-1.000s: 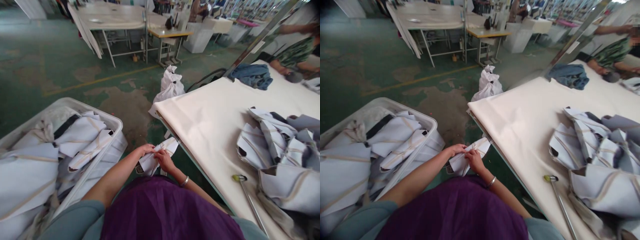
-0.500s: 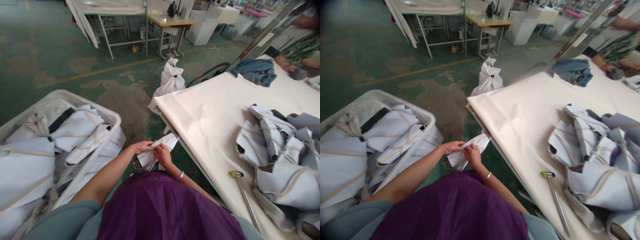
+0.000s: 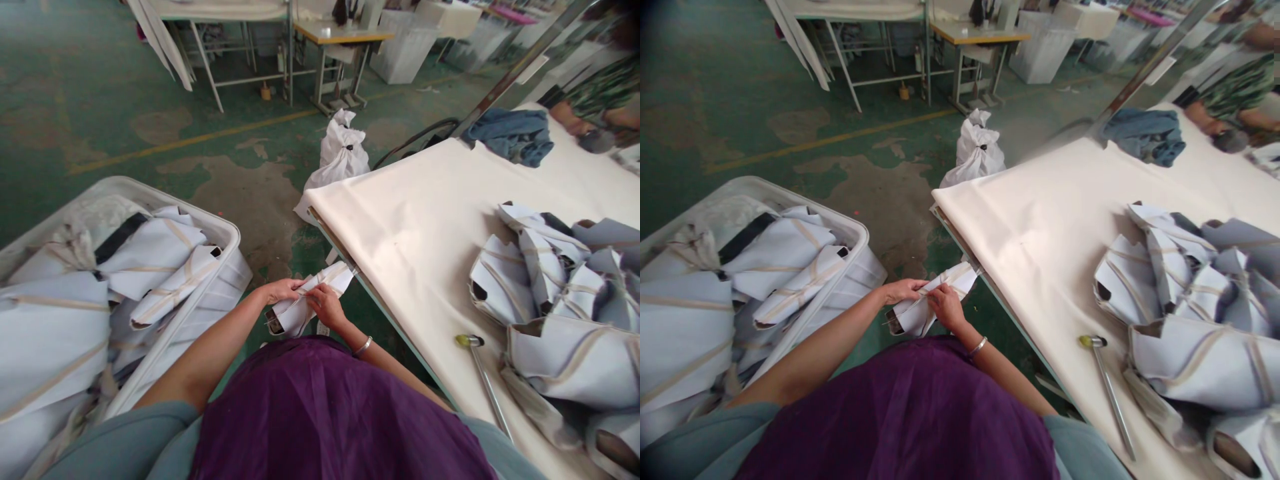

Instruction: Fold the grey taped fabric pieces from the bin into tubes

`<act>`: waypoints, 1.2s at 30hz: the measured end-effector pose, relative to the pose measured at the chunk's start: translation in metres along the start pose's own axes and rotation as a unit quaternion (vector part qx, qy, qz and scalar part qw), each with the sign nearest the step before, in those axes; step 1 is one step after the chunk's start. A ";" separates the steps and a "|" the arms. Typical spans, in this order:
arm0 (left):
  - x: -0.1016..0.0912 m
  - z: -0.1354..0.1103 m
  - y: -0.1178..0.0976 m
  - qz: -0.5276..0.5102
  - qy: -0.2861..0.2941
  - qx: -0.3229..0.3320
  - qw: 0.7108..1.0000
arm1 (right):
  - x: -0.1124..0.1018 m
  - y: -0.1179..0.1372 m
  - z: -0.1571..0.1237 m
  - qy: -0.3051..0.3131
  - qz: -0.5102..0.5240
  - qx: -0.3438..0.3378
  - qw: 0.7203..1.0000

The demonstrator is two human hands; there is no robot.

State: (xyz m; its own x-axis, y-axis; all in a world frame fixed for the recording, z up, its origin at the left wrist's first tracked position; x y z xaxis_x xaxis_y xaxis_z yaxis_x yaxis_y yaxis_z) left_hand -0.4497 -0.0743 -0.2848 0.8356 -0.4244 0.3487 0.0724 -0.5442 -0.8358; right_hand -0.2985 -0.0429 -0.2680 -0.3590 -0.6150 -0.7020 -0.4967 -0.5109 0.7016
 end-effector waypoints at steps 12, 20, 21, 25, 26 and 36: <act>0.005 -0.002 0.002 -0.018 -0.018 -0.027 0.999 | 0.006 -0.001 0.001 0.003 0.035 0.005 0.999; 0.001 -0.003 0.003 0.065 -0.056 -0.009 0.996 | 0.001 0.001 0.002 -0.020 0.030 0.024 0.999; 0.001 -0.003 0.002 0.115 -0.076 -0.013 0.990 | 0.002 0.001 0.001 -0.014 0.021 0.021 0.999; 0.002 -0.005 -0.003 0.250 -0.165 -0.013 0.954 | 0.004 0.001 -0.001 -0.013 0.005 0.018 1.000; 0.003 -0.006 -0.004 0.248 -0.174 -0.007 0.953 | 0.004 0.001 -0.001 -0.016 0.007 0.019 1.000; -0.004 0.003 0.002 0.201 -0.097 0.014 0.975 | 0.001 0.001 0.006 0.017 -0.006 0.040 0.999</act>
State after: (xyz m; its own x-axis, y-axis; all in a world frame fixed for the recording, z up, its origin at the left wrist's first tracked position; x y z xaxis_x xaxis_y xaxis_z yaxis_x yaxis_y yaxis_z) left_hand -0.4516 -0.0711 -0.2890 0.8862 -0.4536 -0.0940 -0.2695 -0.3399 -0.9010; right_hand -0.3044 -0.0402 -0.2691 -0.3260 -0.6302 -0.7047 -0.5626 -0.4698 0.6803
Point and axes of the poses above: each hand's wrist, its own z-axis towards the middle knuckle, its own x-axis out of the palm, y = z × x, the point moved 5 cm from there along z, towards the middle knuckle, and after that the axes turned 10 degrees about y, right-handed, at the moved point
